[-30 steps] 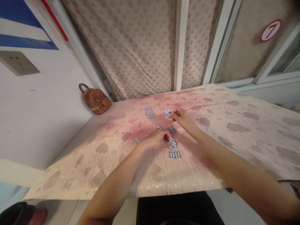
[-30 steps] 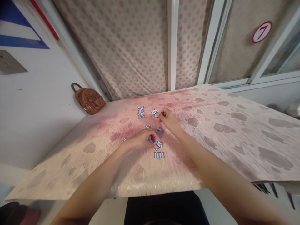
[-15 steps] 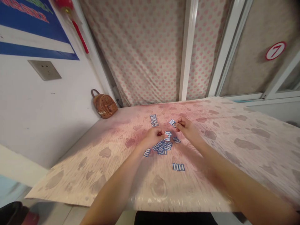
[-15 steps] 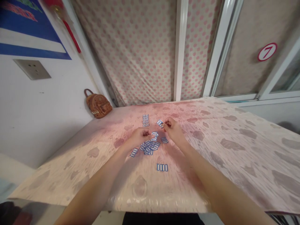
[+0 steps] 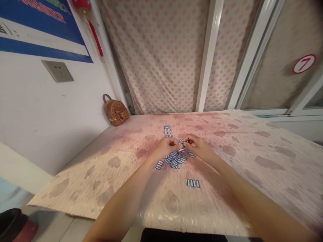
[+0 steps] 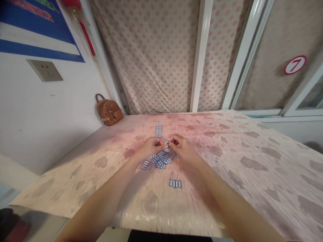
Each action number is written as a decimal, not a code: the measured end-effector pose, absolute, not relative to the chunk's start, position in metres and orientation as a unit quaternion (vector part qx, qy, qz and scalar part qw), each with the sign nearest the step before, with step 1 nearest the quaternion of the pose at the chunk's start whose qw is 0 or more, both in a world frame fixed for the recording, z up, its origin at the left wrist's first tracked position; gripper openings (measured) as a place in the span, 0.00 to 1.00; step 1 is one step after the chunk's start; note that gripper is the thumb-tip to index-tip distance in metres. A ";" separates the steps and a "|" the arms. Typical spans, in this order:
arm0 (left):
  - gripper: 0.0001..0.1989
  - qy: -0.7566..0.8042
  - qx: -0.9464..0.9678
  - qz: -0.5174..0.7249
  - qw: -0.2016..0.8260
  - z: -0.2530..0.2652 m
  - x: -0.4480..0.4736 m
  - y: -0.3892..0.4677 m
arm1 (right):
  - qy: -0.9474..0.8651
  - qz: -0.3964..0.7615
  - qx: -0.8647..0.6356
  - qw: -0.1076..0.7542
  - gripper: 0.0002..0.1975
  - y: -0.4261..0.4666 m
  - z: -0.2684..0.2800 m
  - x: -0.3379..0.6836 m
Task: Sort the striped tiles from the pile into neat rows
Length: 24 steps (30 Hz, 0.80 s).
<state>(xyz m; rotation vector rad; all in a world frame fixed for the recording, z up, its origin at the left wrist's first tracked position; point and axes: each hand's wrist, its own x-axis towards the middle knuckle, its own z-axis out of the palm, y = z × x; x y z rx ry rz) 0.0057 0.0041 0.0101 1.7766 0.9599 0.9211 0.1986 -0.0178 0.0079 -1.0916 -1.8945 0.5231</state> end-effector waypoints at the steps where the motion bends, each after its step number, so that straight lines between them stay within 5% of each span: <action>1: 0.24 0.385 0.716 0.373 0.448 0.010 0.005 0.004 | -0.760 0.212 -0.435 0.433 0.06 -0.018 0.008 0.198; 12: 0.29 0.383 0.679 0.377 0.499 0.015 0.008 0.000 | -0.721 0.282 -0.429 0.465 0.09 -0.013 0.007 0.202; 24: 0.21 0.401 0.694 0.357 0.480 0.010 0.006 0.005 | -0.720 0.282 -0.434 0.463 0.09 -0.009 0.001 0.204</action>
